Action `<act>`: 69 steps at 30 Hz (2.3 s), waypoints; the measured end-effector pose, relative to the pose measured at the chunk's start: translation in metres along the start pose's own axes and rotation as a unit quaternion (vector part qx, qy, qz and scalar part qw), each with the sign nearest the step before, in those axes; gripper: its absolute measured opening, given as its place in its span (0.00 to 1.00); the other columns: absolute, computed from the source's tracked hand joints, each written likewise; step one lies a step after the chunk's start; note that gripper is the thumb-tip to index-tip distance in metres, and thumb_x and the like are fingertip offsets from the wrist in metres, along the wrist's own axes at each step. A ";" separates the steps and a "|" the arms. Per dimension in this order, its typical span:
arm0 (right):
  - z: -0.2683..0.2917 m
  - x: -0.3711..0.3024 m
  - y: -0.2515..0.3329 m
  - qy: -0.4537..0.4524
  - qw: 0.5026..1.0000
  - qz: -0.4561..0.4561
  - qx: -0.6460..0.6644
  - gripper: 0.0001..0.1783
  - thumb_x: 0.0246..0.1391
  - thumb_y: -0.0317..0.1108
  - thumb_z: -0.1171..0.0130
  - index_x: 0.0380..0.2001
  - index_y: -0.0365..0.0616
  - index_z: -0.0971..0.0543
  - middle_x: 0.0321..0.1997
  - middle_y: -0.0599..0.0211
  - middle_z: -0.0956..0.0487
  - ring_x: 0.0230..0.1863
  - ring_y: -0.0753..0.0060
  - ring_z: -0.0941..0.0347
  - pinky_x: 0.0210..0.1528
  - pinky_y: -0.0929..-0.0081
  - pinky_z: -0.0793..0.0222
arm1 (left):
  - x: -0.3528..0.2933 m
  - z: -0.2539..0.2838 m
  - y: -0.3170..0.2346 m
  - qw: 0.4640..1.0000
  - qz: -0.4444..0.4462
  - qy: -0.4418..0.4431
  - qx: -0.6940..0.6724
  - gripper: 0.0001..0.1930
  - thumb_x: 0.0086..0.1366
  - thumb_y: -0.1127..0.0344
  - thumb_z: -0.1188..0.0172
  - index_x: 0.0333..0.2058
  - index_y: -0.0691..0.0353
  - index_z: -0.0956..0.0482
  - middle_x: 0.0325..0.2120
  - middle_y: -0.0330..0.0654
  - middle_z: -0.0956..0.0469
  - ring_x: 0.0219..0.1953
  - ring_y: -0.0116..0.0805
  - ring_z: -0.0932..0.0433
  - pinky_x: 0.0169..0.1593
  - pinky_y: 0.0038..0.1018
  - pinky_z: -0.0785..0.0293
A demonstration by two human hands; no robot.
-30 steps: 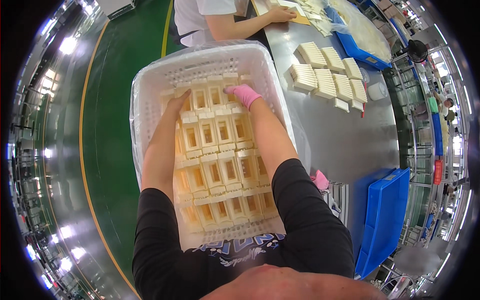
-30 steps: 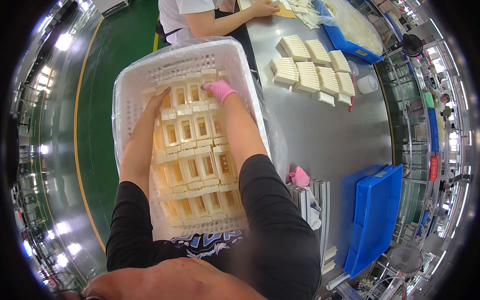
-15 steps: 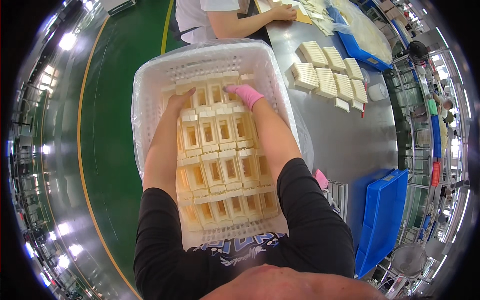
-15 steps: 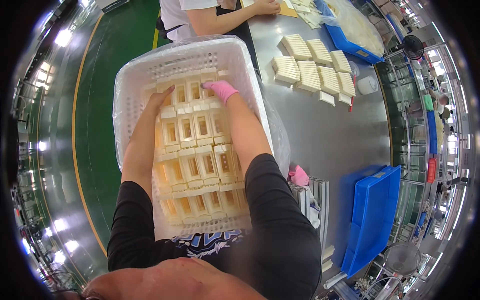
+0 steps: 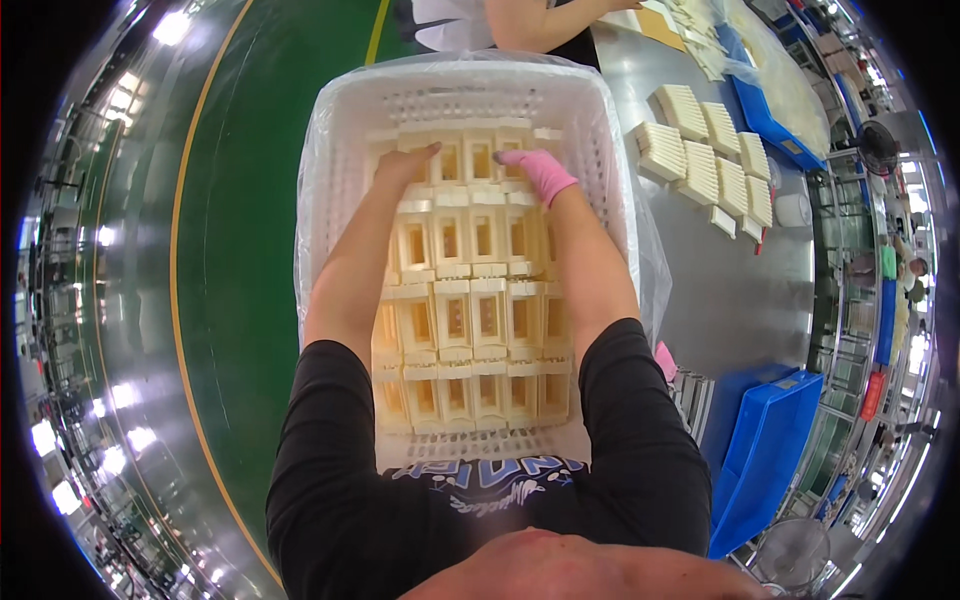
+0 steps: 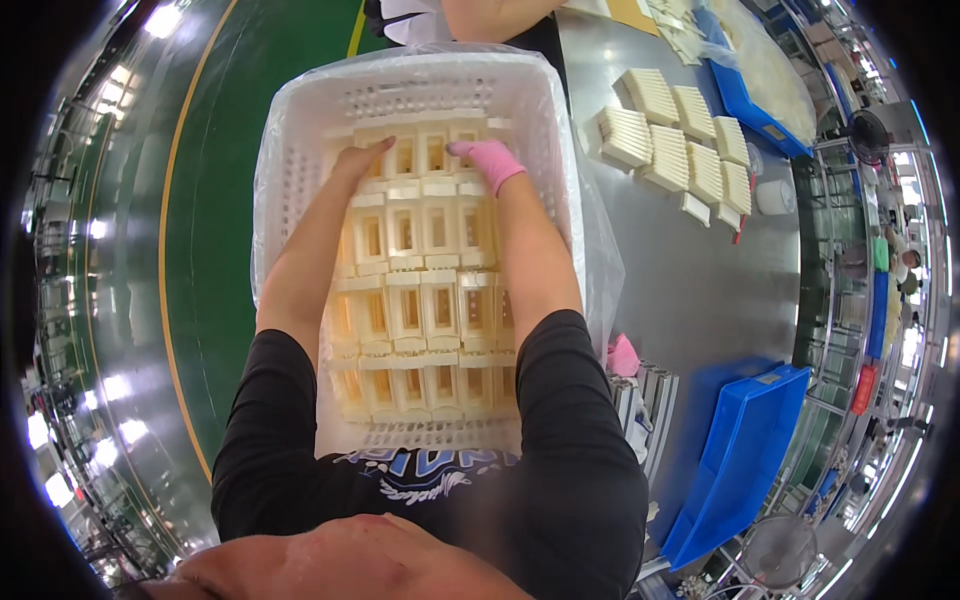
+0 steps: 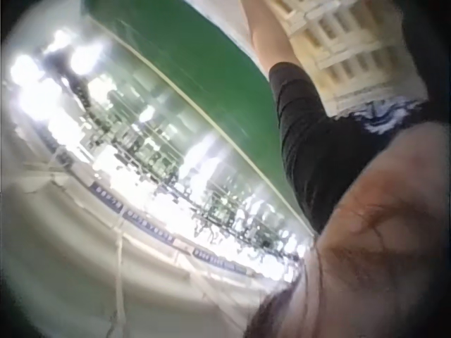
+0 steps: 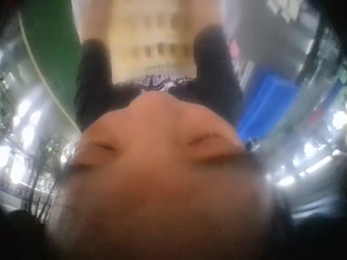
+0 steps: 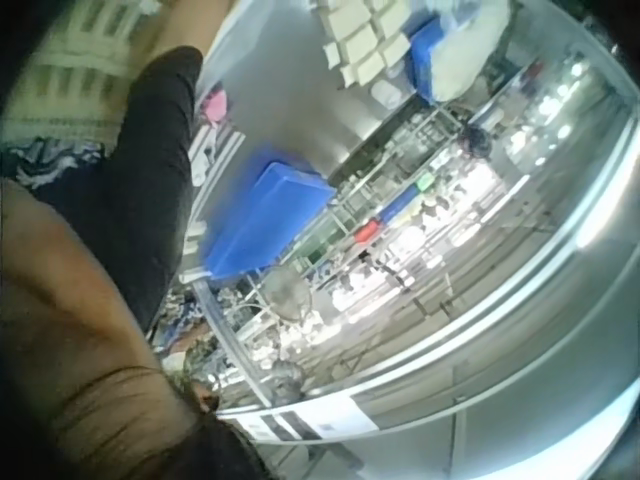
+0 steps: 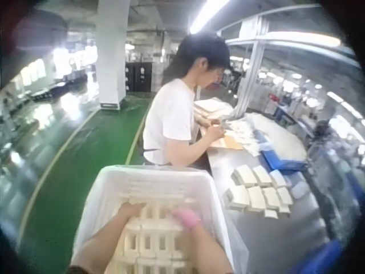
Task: Assembling plastic components and arranging them into a storage basket at an electronics factory workstation.
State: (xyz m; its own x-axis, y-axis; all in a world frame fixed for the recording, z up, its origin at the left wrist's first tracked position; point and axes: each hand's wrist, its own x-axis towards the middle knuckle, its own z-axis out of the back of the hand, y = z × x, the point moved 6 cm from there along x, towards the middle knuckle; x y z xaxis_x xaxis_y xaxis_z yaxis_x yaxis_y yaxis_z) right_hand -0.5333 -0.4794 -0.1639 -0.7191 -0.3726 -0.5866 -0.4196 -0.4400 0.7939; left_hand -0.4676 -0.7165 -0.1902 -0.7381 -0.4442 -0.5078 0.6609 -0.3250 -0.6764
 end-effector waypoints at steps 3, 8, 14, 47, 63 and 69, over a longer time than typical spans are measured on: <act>0.008 0.007 -0.009 -0.037 0.999 -0.007 -0.016 0.33 0.35 0.50 0.39 0.42 0.36 0.28 0.45 0.58 0.28 0.45 0.64 0.34 0.49 0.72 0.42 | -0.012 -0.005 -0.010 1.000 -0.011 -0.015 -0.003 0.43 0.40 0.39 0.38 0.43 0.76 0.31 0.44 0.55 0.31 0.47 0.43 0.32 0.49 0.29 0.38; 0.003 0.000 -0.006 -0.040 0.999 0.010 -0.034 0.32 0.33 0.49 0.38 0.39 0.34 0.26 0.43 0.57 0.27 0.43 0.65 0.32 0.46 0.73 0.39 | -0.021 0.001 -0.012 0.993 -0.015 0.075 -0.091 0.42 0.40 0.40 0.38 0.43 0.75 0.31 0.43 0.55 0.30 0.48 0.42 0.33 0.50 0.29 0.39; 0.001 -0.015 0.013 -0.044 0.998 0.032 -0.041 0.30 0.30 0.49 0.38 0.33 0.32 0.24 0.42 0.54 0.27 0.42 0.63 0.30 0.45 0.73 0.37 | -0.013 0.009 -0.003 0.997 -0.017 -0.010 -0.068 0.41 0.38 0.40 0.38 0.43 0.72 0.29 0.44 0.55 0.30 0.46 0.46 0.31 0.49 0.29 0.37; 0.042 -0.281 0.116 -0.414 0.861 0.285 -0.079 0.36 0.30 0.51 0.38 0.37 0.31 0.29 0.37 0.49 0.26 0.40 0.57 0.29 0.43 0.70 0.36 | -0.237 0.106 -0.180 0.912 -0.367 -0.170 -0.059 0.39 0.41 0.48 0.34 0.48 0.69 0.36 0.43 0.49 0.29 0.47 0.39 0.31 0.50 0.28 0.39; 0.175 -0.560 -0.134 -0.687 0.723 0.005 0.071 0.34 0.31 0.47 0.40 0.37 0.29 0.31 0.36 0.45 0.27 0.38 0.53 0.29 0.38 0.67 0.33 | -0.429 -0.253 -0.285 0.812 -0.545 0.198 0.064 0.39 0.39 0.40 0.38 0.44 0.66 0.30 0.38 0.49 0.26 0.41 0.41 0.27 0.44 0.29 0.34; 0.184 -0.602 -0.270 -0.680 0.708 -0.095 0.168 0.35 0.30 0.54 0.44 0.27 0.24 0.27 0.34 0.39 0.27 0.37 0.49 0.29 0.41 0.69 0.35 | -0.487 -0.401 -0.239 0.748 -0.500 0.368 0.233 0.39 0.40 0.37 0.41 0.40 0.70 0.27 0.40 0.52 0.28 0.43 0.42 0.29 0.46 0.31 0.35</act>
State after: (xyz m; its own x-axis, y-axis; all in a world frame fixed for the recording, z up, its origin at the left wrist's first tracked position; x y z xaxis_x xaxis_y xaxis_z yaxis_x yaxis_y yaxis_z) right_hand -0.0891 0.0135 0.0045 -0.4046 0.8980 -0.1726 -0.5245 -0.0733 0.8483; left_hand -0.3203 -0.0875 0.0043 -0.6562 0.7408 -0.1434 -0.4235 -0.5188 -0.7426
